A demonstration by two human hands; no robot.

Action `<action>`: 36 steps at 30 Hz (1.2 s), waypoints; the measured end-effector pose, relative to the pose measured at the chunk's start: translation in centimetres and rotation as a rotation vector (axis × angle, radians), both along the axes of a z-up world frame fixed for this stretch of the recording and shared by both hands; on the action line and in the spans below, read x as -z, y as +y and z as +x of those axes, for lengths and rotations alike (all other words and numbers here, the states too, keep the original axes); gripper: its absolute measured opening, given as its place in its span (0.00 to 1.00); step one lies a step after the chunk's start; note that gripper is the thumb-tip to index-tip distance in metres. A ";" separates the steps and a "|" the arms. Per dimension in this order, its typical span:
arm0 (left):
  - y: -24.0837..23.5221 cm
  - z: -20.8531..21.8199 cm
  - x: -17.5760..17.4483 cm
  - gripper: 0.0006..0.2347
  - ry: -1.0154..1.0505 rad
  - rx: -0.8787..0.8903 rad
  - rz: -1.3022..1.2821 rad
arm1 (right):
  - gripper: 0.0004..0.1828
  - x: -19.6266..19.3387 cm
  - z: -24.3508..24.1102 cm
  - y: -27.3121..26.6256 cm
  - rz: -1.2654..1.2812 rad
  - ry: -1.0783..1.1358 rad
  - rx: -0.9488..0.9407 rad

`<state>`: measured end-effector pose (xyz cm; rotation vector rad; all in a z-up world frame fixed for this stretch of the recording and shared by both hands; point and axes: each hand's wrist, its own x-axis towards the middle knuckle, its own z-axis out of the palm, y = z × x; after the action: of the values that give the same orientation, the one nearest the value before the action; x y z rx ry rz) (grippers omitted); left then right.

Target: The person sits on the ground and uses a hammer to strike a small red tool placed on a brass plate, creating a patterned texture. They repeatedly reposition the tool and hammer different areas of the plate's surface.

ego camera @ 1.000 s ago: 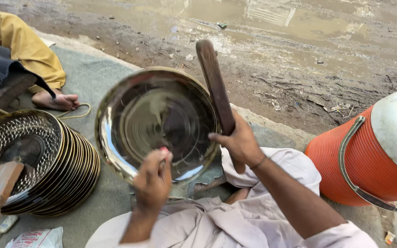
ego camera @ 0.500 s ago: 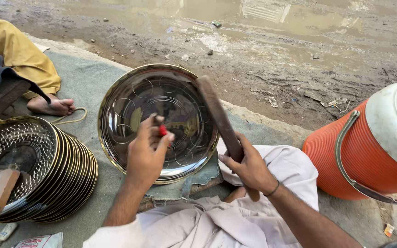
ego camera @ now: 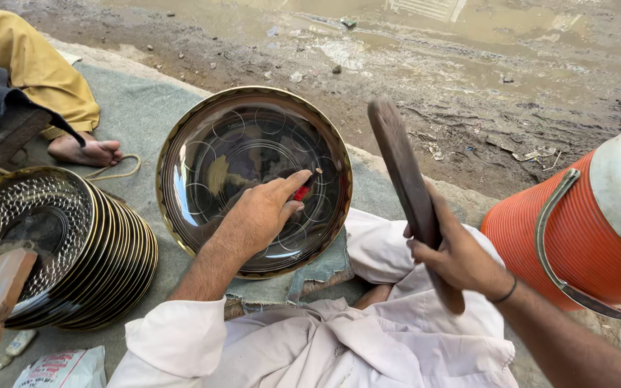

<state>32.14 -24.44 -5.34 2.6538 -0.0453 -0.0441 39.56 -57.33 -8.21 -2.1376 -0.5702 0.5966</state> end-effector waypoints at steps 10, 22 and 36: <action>-0.3 -1.3 0.5 0.23 -0.069 -0.088 -0.007 | 0.52 -1.8 1.2 1.4 -0.183 -0.444 -0.160; -0.6 -3.3 1.1 0.20 -0.262 -0.174 -0.158 | 0.52 -3.3 1.1 3.0 -0.266 -0.325 -0.136; -0.5 -6.9 4.3 0.24 -0.324 -0.520 -0.681 | 0.48 -1.1 -0.6 8.3 -0.052 -0.499 -0.149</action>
<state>25.22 -24.92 -9.63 1.8986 0.4423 0.4838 38.97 -49.01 -7.13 -2.3148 -0.9998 0.1470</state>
